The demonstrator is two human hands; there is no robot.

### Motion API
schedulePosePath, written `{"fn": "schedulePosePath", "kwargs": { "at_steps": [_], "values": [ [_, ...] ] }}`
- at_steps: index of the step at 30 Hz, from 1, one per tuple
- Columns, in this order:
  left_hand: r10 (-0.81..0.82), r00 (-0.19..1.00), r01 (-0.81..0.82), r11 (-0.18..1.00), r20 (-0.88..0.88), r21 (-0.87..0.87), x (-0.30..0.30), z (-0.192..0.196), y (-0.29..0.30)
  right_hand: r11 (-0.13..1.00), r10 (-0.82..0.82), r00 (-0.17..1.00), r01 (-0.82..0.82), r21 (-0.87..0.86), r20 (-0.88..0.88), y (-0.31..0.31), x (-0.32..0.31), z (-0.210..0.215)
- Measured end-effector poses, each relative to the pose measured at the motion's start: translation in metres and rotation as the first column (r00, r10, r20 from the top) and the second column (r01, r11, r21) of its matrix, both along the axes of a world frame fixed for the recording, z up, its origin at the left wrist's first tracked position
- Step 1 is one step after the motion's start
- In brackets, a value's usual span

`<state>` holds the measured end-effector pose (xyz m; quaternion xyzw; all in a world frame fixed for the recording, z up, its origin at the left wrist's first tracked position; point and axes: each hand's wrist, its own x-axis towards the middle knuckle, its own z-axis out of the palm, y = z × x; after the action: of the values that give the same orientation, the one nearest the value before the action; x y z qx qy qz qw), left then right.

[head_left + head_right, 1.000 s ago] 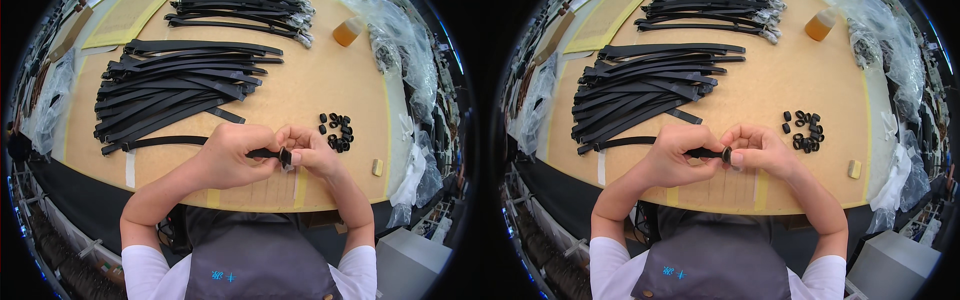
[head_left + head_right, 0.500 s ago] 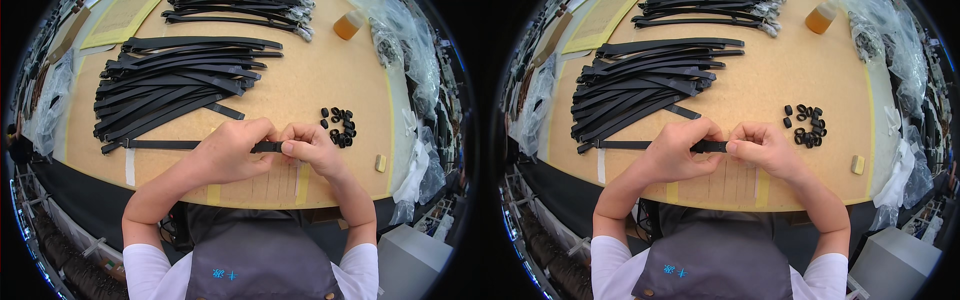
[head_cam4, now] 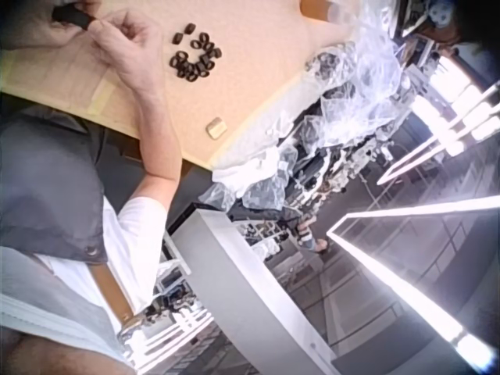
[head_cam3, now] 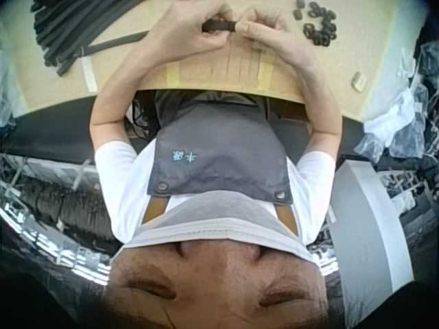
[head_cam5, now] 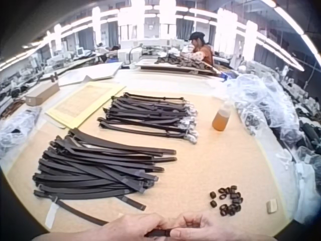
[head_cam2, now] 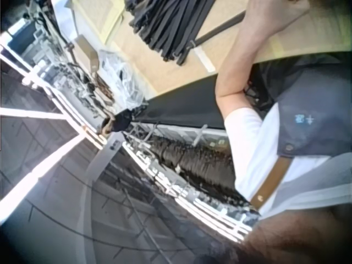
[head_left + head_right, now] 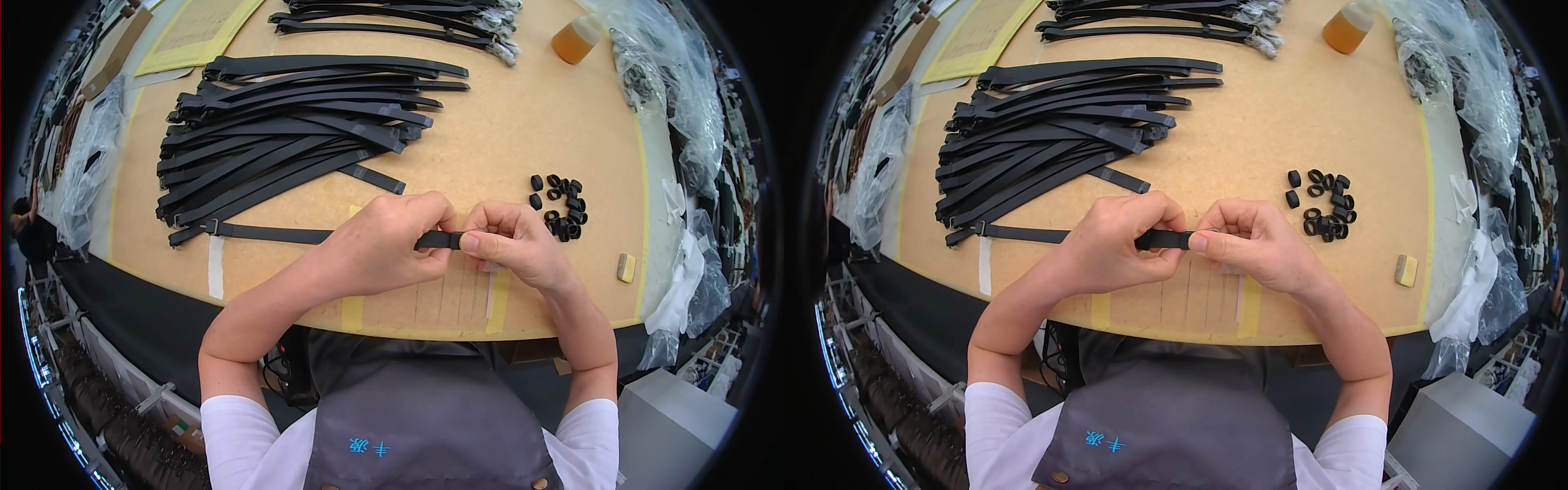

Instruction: The person assembles black fabric straps by inserting small black plastic rings into the ends of the straps. They pick up a strap, slide a ring onto it, and then use a yellow sponge to rub the ring into place. The person repeats this process for multiple straps, stacking the finished items on the table.

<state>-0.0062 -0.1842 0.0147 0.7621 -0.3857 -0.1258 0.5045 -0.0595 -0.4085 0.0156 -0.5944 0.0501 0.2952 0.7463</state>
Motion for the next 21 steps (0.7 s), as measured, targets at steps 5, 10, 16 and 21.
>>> {"fn": "schedulePosePath", "kwargs": {
  "at_steps": [5, 10, 16, 21],
  "values": [
    [0.004, 1.000, -0.003, 1.000, -0.011, 0.023, -0.0009, 0.0007, -0.0002, 1.000, 0.004, 1.000, -0.004, -0.012, 0.003, 0.0000, -0.0012, -0.0001],
    [0.000, 0.998, -0.001, 1.000, 0.057, 0.018, -0.0009, -0.0031, -0.0008, 0.999, 0.006, 1.000, -0.005, -0.038, 0.027, 0.0006, -0.0020, 0.0011],
    [0.000, 0.996, -0.001, 1.000, 0.086, 0.012, -0.0012, -0.0036, -0.0017, 0.998, 0.005, 0.999, -0.002, -0.069, 0.035, 0.0010, -0.0032, 0.0024],
    [-0.005, 0.994, 0.003, 1.000, 0.106, 0.017, -0.0013, -0.0052, -0.0017, 0.994, -0.002, 0.998, 0.008, -0.108, 0.057, 0.0041, -0.0039, 0.0052]
  ]
}}
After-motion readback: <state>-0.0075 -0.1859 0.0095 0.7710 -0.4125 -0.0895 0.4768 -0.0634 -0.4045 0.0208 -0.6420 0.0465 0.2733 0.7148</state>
